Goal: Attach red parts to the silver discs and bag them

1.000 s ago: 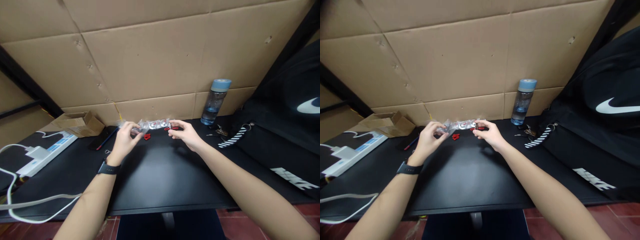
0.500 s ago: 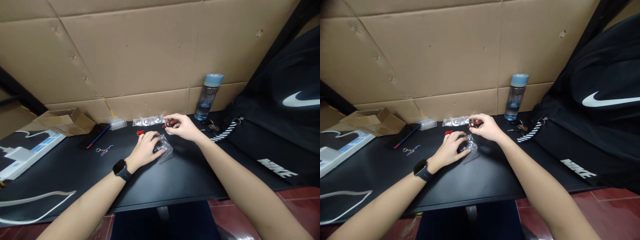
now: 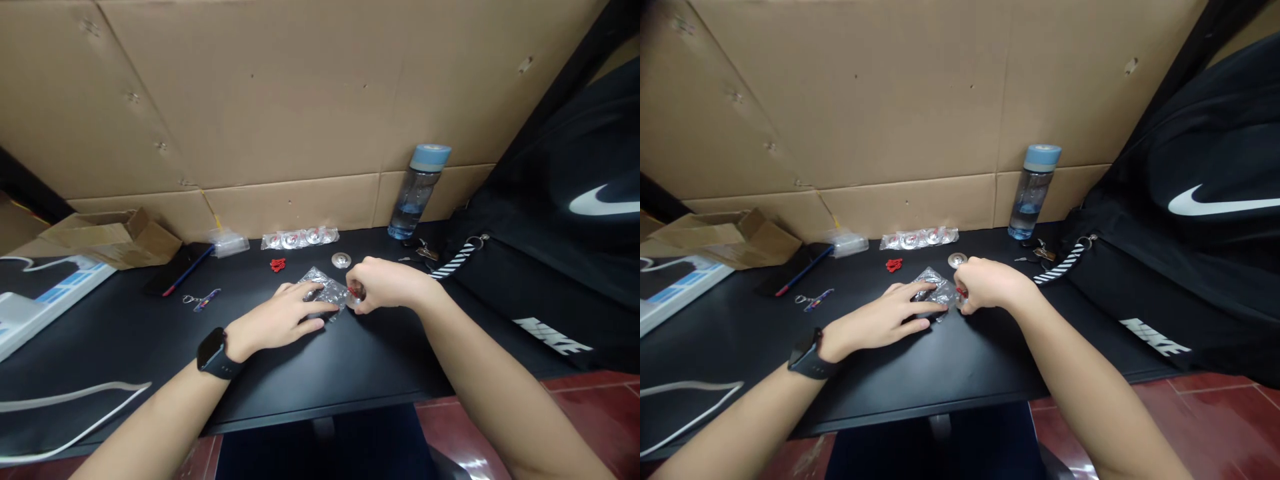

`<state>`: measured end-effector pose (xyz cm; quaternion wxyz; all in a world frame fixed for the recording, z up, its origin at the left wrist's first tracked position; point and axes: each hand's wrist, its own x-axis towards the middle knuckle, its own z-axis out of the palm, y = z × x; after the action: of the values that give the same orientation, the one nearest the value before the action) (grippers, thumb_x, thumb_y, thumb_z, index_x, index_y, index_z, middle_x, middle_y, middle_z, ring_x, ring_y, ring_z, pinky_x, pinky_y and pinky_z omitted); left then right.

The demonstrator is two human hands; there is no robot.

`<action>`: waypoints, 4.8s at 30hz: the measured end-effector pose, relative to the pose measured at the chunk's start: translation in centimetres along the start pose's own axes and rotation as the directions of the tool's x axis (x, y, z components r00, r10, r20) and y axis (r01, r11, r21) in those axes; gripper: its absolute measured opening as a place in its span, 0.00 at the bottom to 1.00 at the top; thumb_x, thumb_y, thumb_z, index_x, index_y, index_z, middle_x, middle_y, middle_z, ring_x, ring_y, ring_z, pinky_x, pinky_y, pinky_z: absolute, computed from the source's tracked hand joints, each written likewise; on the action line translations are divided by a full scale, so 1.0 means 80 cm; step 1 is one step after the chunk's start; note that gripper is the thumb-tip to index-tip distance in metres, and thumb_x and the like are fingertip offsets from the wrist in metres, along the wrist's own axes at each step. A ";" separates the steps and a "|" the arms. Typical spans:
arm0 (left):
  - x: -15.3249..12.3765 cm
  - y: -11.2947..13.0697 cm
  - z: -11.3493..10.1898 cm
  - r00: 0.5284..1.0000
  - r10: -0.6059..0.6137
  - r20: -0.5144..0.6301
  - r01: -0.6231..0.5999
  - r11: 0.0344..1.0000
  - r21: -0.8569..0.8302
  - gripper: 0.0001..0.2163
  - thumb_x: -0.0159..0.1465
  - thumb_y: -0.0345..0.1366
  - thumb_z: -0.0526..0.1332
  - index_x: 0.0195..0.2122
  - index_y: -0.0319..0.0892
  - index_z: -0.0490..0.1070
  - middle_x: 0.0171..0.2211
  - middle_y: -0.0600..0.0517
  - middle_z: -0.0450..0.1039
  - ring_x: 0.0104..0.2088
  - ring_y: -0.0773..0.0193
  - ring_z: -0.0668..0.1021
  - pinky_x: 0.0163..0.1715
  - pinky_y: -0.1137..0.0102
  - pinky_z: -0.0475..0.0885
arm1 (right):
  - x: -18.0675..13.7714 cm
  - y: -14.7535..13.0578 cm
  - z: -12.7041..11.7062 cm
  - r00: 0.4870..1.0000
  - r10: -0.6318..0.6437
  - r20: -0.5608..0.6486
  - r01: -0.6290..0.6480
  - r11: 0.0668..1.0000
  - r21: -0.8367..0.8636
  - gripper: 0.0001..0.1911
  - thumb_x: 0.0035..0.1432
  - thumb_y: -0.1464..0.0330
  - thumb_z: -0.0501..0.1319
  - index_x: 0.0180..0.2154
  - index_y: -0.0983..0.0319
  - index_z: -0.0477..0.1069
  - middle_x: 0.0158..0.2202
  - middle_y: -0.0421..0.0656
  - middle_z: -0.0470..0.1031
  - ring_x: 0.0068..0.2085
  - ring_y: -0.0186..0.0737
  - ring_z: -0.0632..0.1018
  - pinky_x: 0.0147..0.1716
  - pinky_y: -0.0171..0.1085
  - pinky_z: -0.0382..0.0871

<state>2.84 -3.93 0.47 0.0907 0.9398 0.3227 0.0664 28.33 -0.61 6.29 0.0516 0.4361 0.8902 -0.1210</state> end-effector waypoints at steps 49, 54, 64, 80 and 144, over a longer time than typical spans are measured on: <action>-0.006 -0.006 -0.004 0.983 -0.090 -0.161 0.085 0.996 -0.039 0.14 0.64 0.31 0.61 0.50 0.51 0.71 0.66 0.49 0.62 0.68 0.46 0.61 0.63 0.48 0.60 | 0.063 0.010 0.043 0.862 -0.262 -0.433 0.348 0.928 0.131 0.14 0.62 0.64 0.66 0.48 0.59 0.71 0.47 0.45 0.75 0.44 0.40 0.75 0.42 0.35 0.67; 0.008 -0.016 0.003 0.921 -0.243 -0.303 0.246 0.969 -0.031 0.16 0.62 0.32 0.64 0.50 0.48 0.64 0.52 0.48 0.73 0.53 0.52 0.74 0.52 0.56 0.64 | 0.055 0.026 0.039 0.884 -0.204 -0.420 0.333 0.906 0.260 0.09 0.65 0.72 0.60 0.47 0.60 0.71 0.39 0.41 0.76 0.37 0.36 0.75 0.40 0.34 0.66; 0.008 -0.035 -0.001 0.835 -0.402 -0.375 0.381 0.915 -0.132 0.15 0.66 0.35 0.63 0.52 0.51 0.62 0.39 0.56 0.81 0.46 0.56 0.80 0.49 0.61 0.60 | 0.064 0.013 0.049 0.869 -0.223 -0.441 0.393 0.854 0.342 0.03 0.60 0.75 0.64 0.35 0.62 0.75 0.35 0.41 0.77 0.35 0.34 0.75 0.39 0.32 0.66; 0.023 -0.022 0.020 0.743 -0.597 -0.303 0.521 0.800 -0.297 0.09 0.66 0.36 0.57 0.46 0.49 0.58 0.32 0.56 0.80 0.39 0.55 0.80 0.47 0.58 0.61 | 0.067 -0.002 0.067 0.911 0.113 -0.396 0.026 0.944 0.329 0.22 0.63 0.72 0.59 0.57 0.54 0.61 0.34 0.40 0.77 0.40 0.41 0.77 0.35 0.34 0.61; 0.061 -0.180 -0.032 0.371 -0.865 -0.337 0.443 0.484 -0.755 0.17 0.52 0.46 0.73 0.36 0.38 0.80 0.34 0.45 0.83 0.40 0.54 0.82 0.42 0.65 0.74 | 0.075 0.071 0.044 0.791 0.311 -0.527 0.170 0.716 0.677 0.19 0.51 0.72 0.62 0.47 0.59 0.68 0.29 0.36 0.78 0.26 0.34 0.76 0.32 0.34 0.69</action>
<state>-2.36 10.61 0.18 0.2463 0.5444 0.6612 0.4537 29.08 6.43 0.77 -0.3993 0.4731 0.7271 -0.2968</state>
